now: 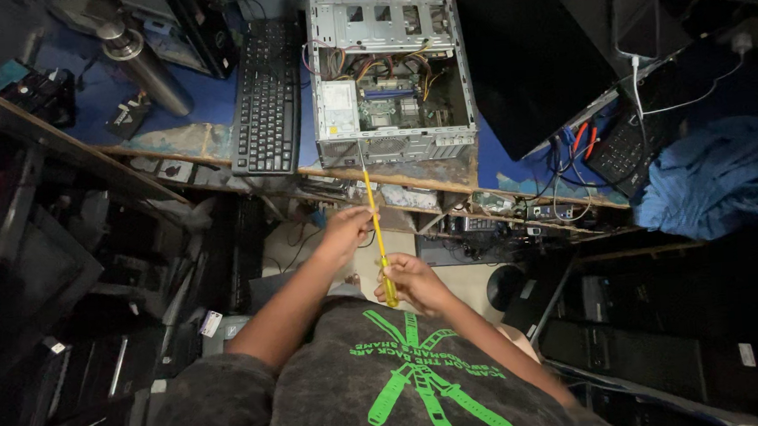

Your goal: The person uses a yellow screwdriver to tighten screws on the front panel of an open desktop computer case. The person repeatedly inserts the screwdriver into screw holes and turns it clockwise to secure the screws.

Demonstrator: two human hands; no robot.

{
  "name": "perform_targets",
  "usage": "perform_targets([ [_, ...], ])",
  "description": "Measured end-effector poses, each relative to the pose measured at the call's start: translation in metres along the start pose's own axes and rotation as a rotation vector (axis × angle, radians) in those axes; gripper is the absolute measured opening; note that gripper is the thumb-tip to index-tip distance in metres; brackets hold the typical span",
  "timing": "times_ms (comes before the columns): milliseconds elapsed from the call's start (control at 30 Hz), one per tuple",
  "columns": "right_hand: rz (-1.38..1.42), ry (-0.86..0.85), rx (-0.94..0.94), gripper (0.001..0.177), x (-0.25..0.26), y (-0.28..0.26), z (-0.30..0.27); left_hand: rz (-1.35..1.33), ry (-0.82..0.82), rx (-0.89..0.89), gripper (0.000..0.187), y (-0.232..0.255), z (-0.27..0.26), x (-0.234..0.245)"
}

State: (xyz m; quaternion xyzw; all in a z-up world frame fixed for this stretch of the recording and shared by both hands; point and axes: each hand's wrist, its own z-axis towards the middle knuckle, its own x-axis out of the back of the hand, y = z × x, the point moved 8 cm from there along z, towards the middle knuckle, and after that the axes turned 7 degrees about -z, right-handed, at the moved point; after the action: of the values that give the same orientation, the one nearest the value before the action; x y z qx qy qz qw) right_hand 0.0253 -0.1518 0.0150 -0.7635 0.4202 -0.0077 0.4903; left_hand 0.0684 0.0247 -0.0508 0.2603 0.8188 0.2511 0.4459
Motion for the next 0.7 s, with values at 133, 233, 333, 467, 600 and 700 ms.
perform_targets([
  [133, -0.132, 0.084, 0.036, 0.036, 0.017, -0.013, -0.012, -0.259, -0.017, -0.019, 0.033, -0.011, 0.01, 0.022],
  [233, -0.125, 0.11, 0.036, 0.035, 0.038, -0.013, -0.023, -0.318, -0.002, -0.061, 0.038, -0.01, 0.016, 0.038],
  [333, -0.109, 0.126, 0.002, 0.034, 0.051, -0.002, -0.029, -0.305, -0.019, -0.143, 0.039, 0.002, 0.019, 0.042],
  [467, -0.124, 0.158, -0.022, 0.033, 0.057, 0.011, -0.04, -0.246, 0.056, -0.138, 0.033, 0.008, 0.022, 0.051],
  [600, -0.286, 0.173, 0.035, 0.034, 0.061, 0.005, -0.063, -0.155, 0.021, -0.249, 0.036, 0.009, 0.024, 0.062],
  [700, -0.325, 0.188, 0.041, 0.034, 0.062, -0.002, -0.083, -0.288, -0.058, -0.213, 0.036, 0.01, 0.026, 0.062],
])
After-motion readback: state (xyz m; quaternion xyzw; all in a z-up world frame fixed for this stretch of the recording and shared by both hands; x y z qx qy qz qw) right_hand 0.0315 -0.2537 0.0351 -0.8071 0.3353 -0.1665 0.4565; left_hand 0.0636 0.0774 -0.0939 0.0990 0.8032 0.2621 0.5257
